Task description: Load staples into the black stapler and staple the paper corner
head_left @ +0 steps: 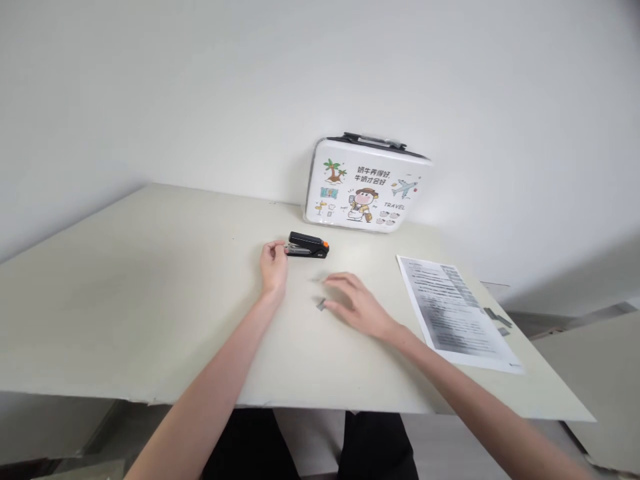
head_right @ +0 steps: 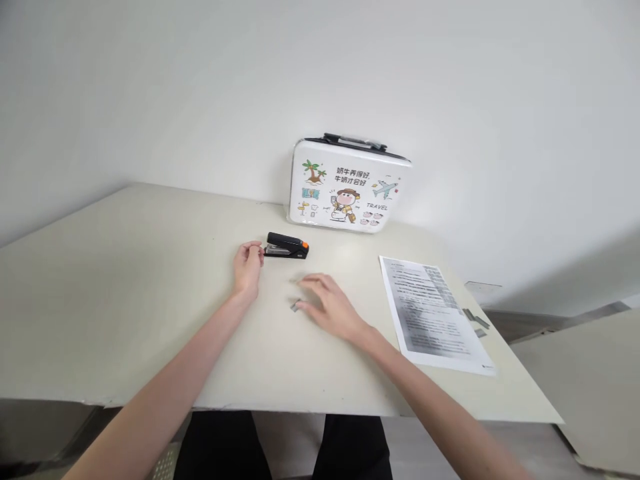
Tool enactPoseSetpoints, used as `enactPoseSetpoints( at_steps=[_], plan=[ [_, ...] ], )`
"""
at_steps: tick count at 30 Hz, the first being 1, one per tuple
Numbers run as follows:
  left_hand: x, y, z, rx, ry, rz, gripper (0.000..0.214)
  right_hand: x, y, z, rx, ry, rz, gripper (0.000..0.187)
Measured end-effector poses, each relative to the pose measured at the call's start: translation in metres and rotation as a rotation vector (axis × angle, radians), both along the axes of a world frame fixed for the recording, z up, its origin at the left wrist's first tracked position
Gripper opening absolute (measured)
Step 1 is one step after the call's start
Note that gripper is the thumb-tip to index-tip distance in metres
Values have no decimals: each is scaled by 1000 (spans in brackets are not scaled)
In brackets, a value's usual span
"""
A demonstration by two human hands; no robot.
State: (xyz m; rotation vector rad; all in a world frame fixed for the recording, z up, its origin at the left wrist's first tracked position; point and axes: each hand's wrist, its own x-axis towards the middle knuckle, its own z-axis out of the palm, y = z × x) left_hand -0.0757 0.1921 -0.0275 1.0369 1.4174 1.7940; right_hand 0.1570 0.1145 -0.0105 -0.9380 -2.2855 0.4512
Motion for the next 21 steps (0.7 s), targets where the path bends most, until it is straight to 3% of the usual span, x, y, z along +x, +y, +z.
enactPoseSetpoints(
  at_steps=[3,6,11,14,17,21],
  plan=[
    [2,-1,7,-12,6,-14,16,4,-29,-1,-24,-42,52,25],
    [5,-7,16,-15,48,-58,15,-1,-46,1,-16,-19,-32,11],
    [11,-15,29,-48,118,-140,15,17,-77,11,87,-183,-62,11],
    [14,-16,32,-61,151,-171,17,69,-93,15,79,-141,-196,10],
    [15,-18,35,-70,189,-183,18,146,-101,14,-42,63,-489,14],
    [17,-22,38,-87,288,-207,21,248,-107,2,-44,133,-851,28]
  ],
)
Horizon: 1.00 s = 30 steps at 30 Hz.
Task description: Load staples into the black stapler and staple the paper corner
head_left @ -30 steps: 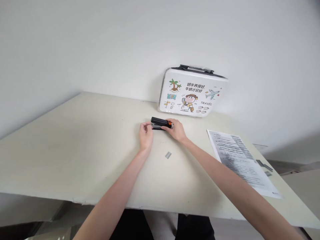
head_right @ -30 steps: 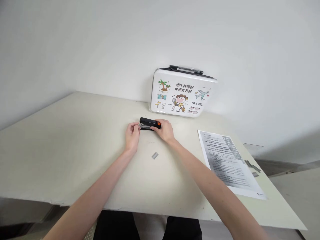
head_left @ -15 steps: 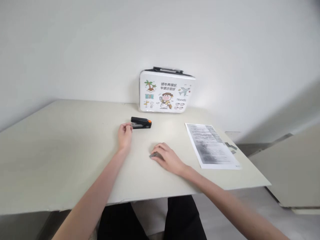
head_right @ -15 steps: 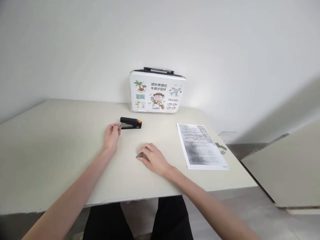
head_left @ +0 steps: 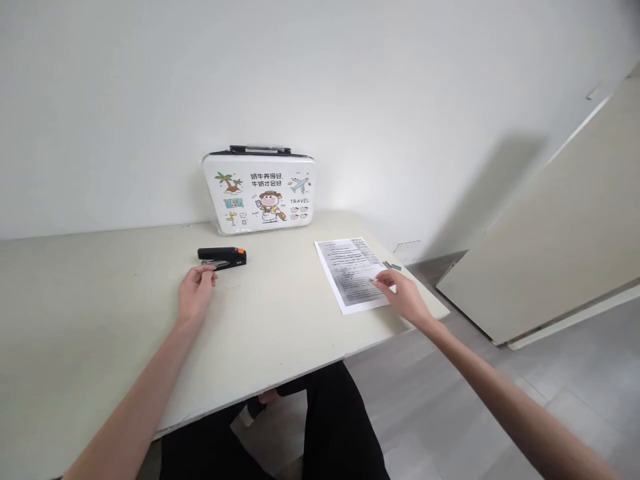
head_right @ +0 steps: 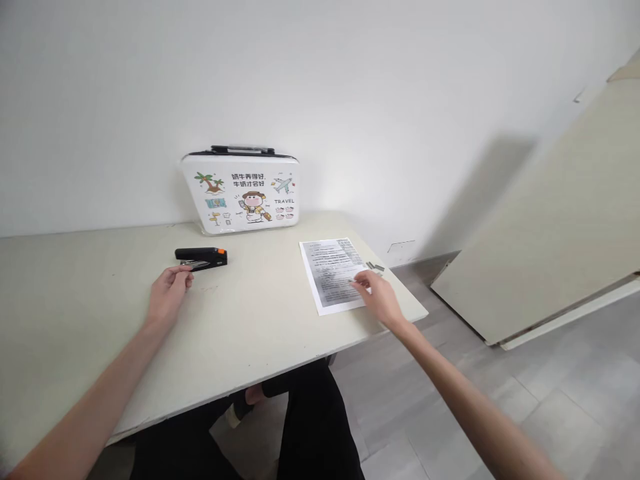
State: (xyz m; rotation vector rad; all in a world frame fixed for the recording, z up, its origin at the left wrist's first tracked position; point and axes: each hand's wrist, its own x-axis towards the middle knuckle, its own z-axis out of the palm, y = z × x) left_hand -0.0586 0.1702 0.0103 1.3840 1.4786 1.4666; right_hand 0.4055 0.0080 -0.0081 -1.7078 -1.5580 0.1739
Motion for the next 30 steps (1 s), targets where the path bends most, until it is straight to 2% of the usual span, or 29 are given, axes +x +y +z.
enactPoseSetpoints(
  at_steps=[2,4,8,12,14,17,20,22,24,27,30],
  plan=[
    [1,-4,2,-8,63,-29,24,37,-3,-9,-43,-50,-162,33],
    [2,-9,4,-33,125,-54,27,62,-5,-16,-54,-57,-254,35],
    [6,-19,10,-59,190,-82,29,85,1,-24,-40,-27,-321,34],
    [11,-33,18,-68,246,-79,30,87,11,-28,5,79,-364,36],
    [12,-46,22,-94,312,-129,31,81,10,-33,45,145,-410,41],
    [7,-76,25,-137,421,-228,33,68,-1,-40,97,215,-452,44],
    [-4,-110,24,-168,490,-271,36,51,-14,-41,114,248,-437,41],
    [-10,-129,23,-184,518,-306,38,34,-21,-37,134,220,-394,36],
    [-13,-140,22,-190,529,-321,41,10,-26,-30,179,132,-288,31],
    [-10,-148,23,-180,506,-277,42,-38,-26,-19,222,37,-2,21],
    [-4,-149,25,-151,468,-230,41,-84,-21,-10,160,56,274,16]
  ],
)
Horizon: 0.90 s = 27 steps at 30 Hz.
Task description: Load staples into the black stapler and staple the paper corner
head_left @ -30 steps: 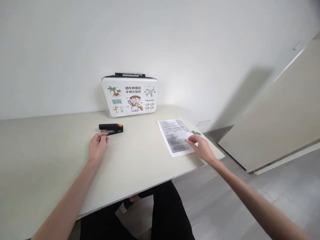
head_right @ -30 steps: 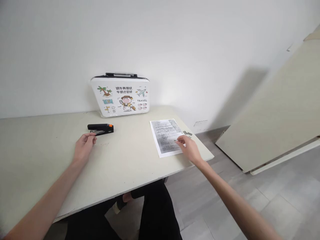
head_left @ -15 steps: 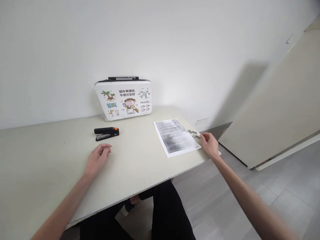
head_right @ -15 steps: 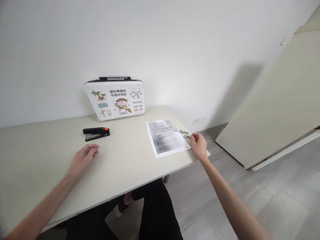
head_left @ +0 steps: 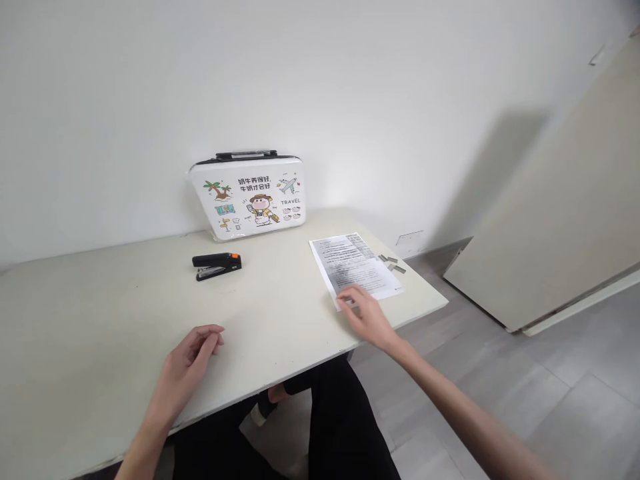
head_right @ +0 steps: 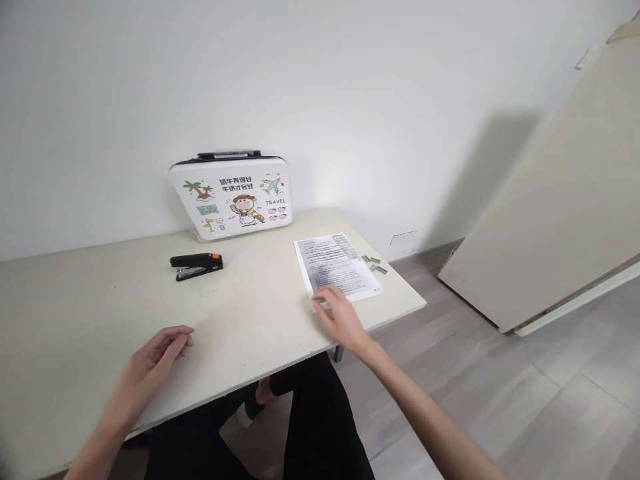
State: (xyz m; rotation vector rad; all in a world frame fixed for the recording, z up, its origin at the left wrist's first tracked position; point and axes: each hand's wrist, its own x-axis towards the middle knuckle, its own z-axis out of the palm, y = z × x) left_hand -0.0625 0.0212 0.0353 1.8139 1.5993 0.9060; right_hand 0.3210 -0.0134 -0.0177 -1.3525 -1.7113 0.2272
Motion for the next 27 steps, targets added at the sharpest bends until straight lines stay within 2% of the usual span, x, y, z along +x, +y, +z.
enactPoseSetpoints(
  at_steps=[2,5,9,14,27],
  plan=[
    [3,-1,0,9,-10,16,42,-20,4,3,-10,-29,51,15],
    [3,-2,-2,3,19,30,43,-31,9,1,-33,-89,18,8],
    [-1,-1,-9,-4,72,8,42,-27,9,-7,-48,-154,-74,17],
    [-3,1,-17,4,75,4,43,-25,8,-11,-45,-136,-91,20],
    [-1,-2,-15,-7,64,9,42,-25,7,-14,-76,-57,-144,24]
  ],
)
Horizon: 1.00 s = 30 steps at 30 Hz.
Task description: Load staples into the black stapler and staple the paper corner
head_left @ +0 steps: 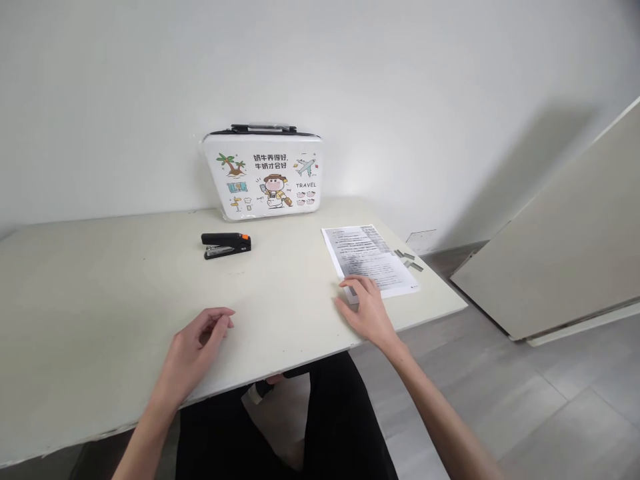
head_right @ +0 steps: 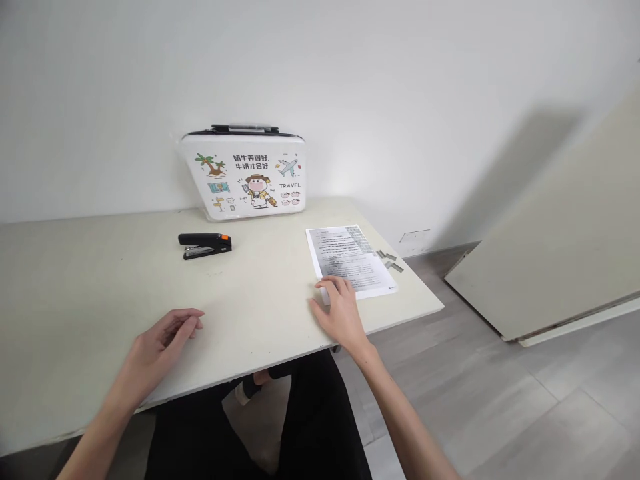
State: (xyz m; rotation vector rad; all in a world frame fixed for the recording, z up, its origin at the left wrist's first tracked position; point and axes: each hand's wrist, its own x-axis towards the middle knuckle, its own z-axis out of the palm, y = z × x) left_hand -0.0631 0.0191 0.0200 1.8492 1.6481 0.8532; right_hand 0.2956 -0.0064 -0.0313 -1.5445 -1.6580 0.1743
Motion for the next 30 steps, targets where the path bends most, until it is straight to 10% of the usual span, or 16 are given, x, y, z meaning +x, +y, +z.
enactPoseSetpoints(
  at_steps=[12,21,30],
  plan=[
    [-1,-2,2,22,7,-33,44,19,-2,0,-50,-64,-36,46],
    [0,-5,4,20,1,-62,42,66,-22,-5,-361,-363,-196,60],
    [-4,-4,-5,108,32,-65,37,-50,-72,19,-247,-379,64,50]
  ],
)
